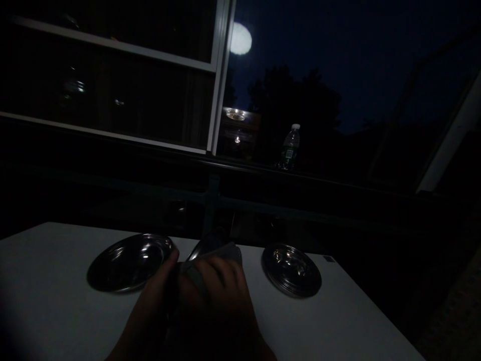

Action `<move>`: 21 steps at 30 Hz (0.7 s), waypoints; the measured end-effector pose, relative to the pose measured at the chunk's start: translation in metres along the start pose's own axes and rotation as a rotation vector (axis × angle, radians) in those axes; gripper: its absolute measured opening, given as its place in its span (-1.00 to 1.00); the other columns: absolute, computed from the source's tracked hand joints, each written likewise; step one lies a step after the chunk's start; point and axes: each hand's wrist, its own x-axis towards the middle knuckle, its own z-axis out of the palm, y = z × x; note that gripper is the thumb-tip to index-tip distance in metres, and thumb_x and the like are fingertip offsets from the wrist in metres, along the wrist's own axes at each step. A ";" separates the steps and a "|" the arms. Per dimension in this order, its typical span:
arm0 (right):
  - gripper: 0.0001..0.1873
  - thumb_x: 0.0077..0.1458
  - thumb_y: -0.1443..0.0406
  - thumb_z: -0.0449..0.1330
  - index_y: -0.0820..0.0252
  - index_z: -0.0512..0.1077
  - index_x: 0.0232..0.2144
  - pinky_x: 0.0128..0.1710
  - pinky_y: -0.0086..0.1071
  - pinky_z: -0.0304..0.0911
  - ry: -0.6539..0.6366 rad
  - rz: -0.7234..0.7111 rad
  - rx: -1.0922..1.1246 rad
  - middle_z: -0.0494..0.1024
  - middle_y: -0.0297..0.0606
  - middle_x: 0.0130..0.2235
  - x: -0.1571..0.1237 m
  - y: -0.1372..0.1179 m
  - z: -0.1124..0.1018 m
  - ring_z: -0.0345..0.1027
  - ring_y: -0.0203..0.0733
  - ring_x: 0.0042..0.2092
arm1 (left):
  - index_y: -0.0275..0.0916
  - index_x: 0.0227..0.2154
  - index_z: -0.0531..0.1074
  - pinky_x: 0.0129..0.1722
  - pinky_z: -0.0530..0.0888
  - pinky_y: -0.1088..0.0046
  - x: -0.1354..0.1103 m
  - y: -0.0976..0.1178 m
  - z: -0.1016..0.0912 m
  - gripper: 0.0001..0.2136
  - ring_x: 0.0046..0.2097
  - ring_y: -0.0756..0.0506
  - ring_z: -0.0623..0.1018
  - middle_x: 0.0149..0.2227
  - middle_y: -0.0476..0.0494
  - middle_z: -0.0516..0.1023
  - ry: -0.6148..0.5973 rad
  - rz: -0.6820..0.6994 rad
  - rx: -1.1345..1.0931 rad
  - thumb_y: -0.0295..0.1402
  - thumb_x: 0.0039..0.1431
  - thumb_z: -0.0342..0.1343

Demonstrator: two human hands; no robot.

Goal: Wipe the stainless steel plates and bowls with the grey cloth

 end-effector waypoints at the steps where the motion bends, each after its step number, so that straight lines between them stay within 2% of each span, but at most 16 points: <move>1: -0.74 0.11 0.28 0.04 0.07 0.40 -0.14 -0.15 -0.23 0.14 -0.003 0.002 -0.007 0.42 -0.25 -0.09 0.000 0.000 0.000 0.20 -0.14 -0.07 | -0.24 -0.78 0.31 -0.54 0.28 0.45 0.000 0.000 0.000 -0.56 -0.61 -0.02 0.33 -0.74 0.01 0.32 -0.027 -0.012 0.001 0.08 -0.23 0.10; 4: -0.67 0.10 0.28 0.03 0.14 0.34 -0.05 -0.13 -0.20 0.16 -0.056 0.089 -0.063 0.37 -0.17 -0.04 -0.001 0.009 -0.005 0.17 -0.09 -0.04 | -0.23 -0.82 0.24 -0.60 0.23 0.48 0.000 -0.001 -0.001 -0.53 -0.65 0.02 0.24 -0.77 0.05 0.23 -0.118 -0.050 0.020 0.11 -0.26 0.09; 8: -0.62 0.15 0.30 -0.07 0.32 0.27 -0.01 -0.09 -0.14 0.16 -0.083 0.266 -0.053 0.34 -0.03 -0.03 -0.003 0.020 -0.011 0.16 -0.06 -0.02 | -0.23 -0.83 0.25 -0.61 0.23 0.46 0.001 -0.002 -0.001 -0.52 -0.65 0.01 0.25 -0.77 0.01 0.25 -0.139 -0.014 0.094 0.13 -0.27 0.07; 11: -0.64 0.13 0.29 -0.04 0.26 0.31 -0.04 -0.12 -0.15 0.18 -0.064 0.154 -0.064 0.34 -0.05 -0.03 -0.002 0.013 -0.007 0.16 -0.04 -0.01 | -0.24 -0.79 0.30 -0.59 0.26 0.46 0.002 -0.002 -0.003 -0.53 -0.61 -0.02 0.30 -0.73 -0.02 0.30 -0.126 -0.016 0.106 0.13 -0.26 0.06; 14: -0.69 0.10 0.27 0.04 0.12 0.36 -0.08 -0.13 -0.19 0.18 -0.046 0.021 -0.056 0.38 -0.17 -0.05 0.000 0.001 -0.002 0.19 -0.09 -0.03 | -0.23 -0.74 0.31 -0.53 0.30 0.45 0.001 -0.001 -0.004 -0.56 -0.58 -0.03 0.32 -0.70 0.01 0.32 -0.058 -0.027 0.059 0.10 -0.22 0.07; 16: -0.70 0.09 0.26 0.06 0.07 0.37 -0.10 -0.13 -0.20 0.17 -0.030 0.036 -0.033 0.39 -0.21 -0.06 0.000 0.000 -0.001 0.20 -0.11 -0.04 | -0.22 -0.74 0.30 -0.53 0.30 0.44 0.000 -0.001 -0.005 -0.57 -0.59 -0.02 0.31 -0.71 0.03 0.29 -0.036 -0.031 0.061 0.10 -0.22 0.08; 18: -0.69 0.10 0.26 0.04 0.09 0.35 -0.08 -0.13 -0.19 0.18 -0.034 0.110 -0.017 0.38 -0.19 -0.04 -0.001 0.006 -0.004 0.20 -0.09 -0.03 | -0.22 -0.77 0.27 -0.57 0.27 0.44 0.000 -0.001 -0.004 -0.54 -0.61 -0.01 0.28 -0.73 0.03 0.26 -0.060 -0.040 0.088 0.13 -0.24 0.06; 21: -0.65 0.14 0.27 -0.02 0.19 0.31 -0.03 -0.08 -0.18 0.20 -0.101 0.317 0.033 0.37 -0.12 -0.03 -0.005 0.023 -0.010 0.20 -0.10 -0.01 | -0.21 -0.85 0.20 -0.62 0.21 0.46 -0.001 -0.001 -0.002 -0.50 -0.65 0.01 0.23 -0.78 0.03 0.21 -0.141 -0.045 0.126 0.14 -0.23 0.04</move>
